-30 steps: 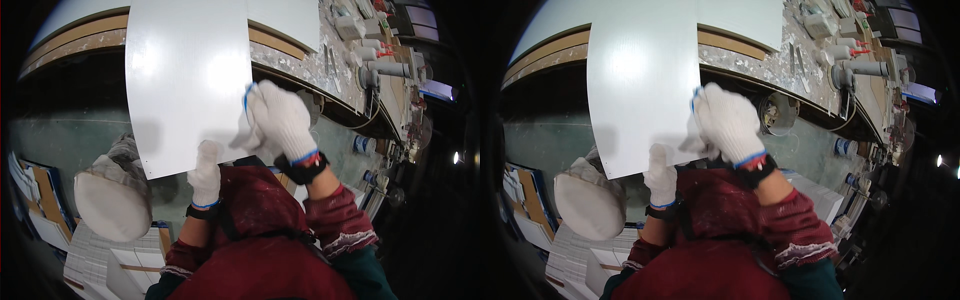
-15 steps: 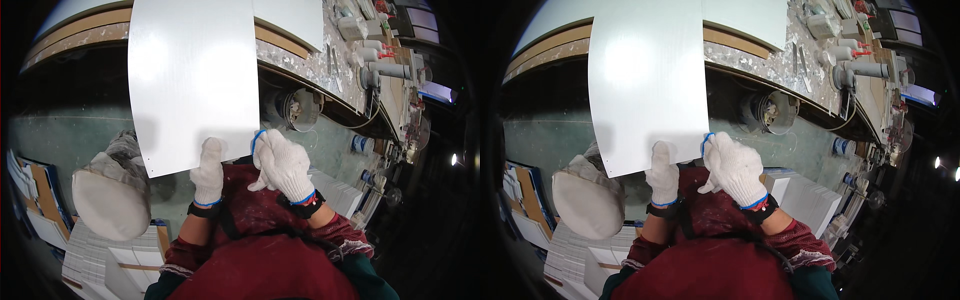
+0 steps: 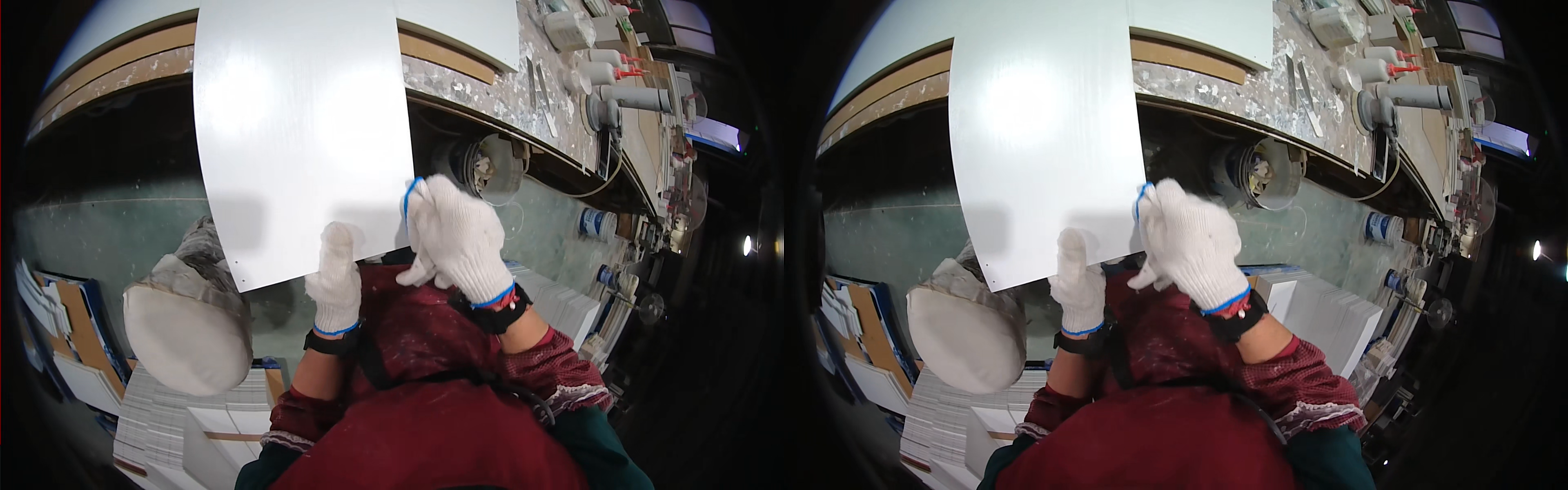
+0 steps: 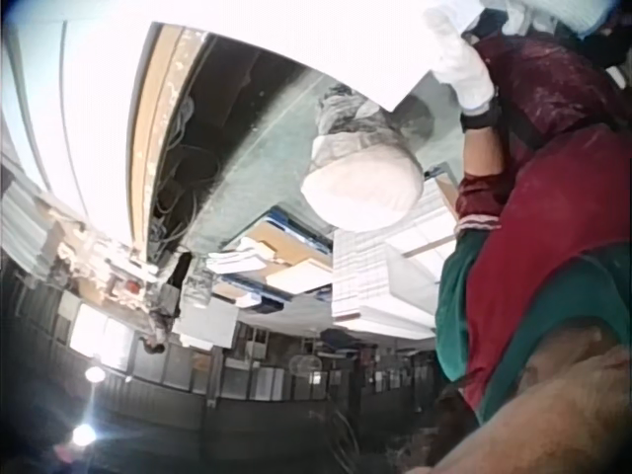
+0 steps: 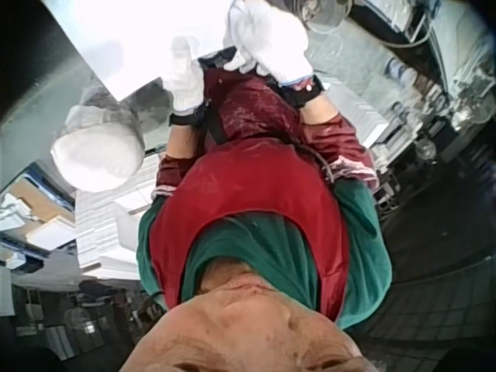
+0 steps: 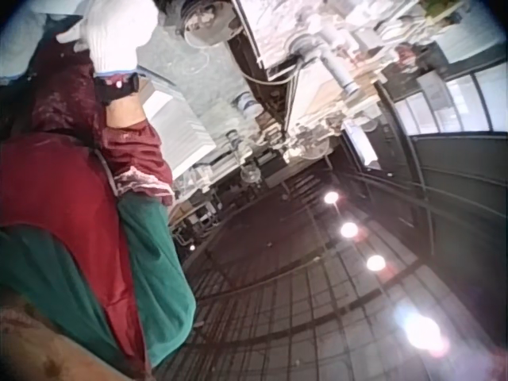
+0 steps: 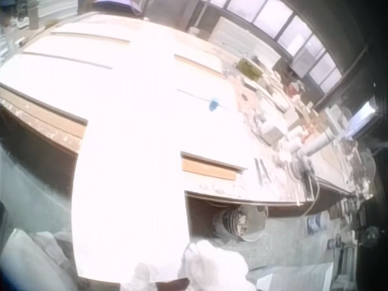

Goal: Wiping the edges and surfaces of white furniture panels with a blue cloth to clean them.

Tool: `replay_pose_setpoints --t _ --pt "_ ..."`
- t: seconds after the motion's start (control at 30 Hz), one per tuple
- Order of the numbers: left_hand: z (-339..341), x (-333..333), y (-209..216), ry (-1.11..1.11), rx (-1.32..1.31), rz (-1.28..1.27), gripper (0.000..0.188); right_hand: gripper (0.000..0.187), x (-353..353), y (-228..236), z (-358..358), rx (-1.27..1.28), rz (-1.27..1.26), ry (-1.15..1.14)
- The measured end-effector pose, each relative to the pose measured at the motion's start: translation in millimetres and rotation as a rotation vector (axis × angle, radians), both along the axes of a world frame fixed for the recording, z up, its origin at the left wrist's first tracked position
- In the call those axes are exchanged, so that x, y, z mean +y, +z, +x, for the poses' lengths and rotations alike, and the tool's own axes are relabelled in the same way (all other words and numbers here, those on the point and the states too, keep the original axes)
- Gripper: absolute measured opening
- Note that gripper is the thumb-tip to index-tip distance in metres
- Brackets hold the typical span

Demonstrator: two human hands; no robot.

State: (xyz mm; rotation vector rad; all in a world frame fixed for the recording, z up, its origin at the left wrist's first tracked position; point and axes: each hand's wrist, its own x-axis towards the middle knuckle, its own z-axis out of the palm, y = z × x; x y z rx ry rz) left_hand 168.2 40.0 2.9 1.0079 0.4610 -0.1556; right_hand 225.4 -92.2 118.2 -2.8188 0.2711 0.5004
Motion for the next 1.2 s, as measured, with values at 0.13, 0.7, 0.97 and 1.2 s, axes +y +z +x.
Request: replay_pose_setpoints --t 0.13,0.7,0.97,1.2 --pt "11 -5 14 0.077 -0.095 -0.086 0.05 0.026 -2 -8 27 -0.116 0.06 -0.004" --pt "-4 3 -17 0.006 -0.069 -0.11 0.044 0.019 6 14 -3 0.309 -0.035 -0.053" --pt "8 -9 7 0.131 -0.1 0.013 0.045 0.019 -2 0 -1 -0.003 -0.015 0.072" --pt "-2 -3 -20 -0.004 -0.224 0.431 0.045 0.021 -3 0 -32 -0.013 -0.054 0.055"
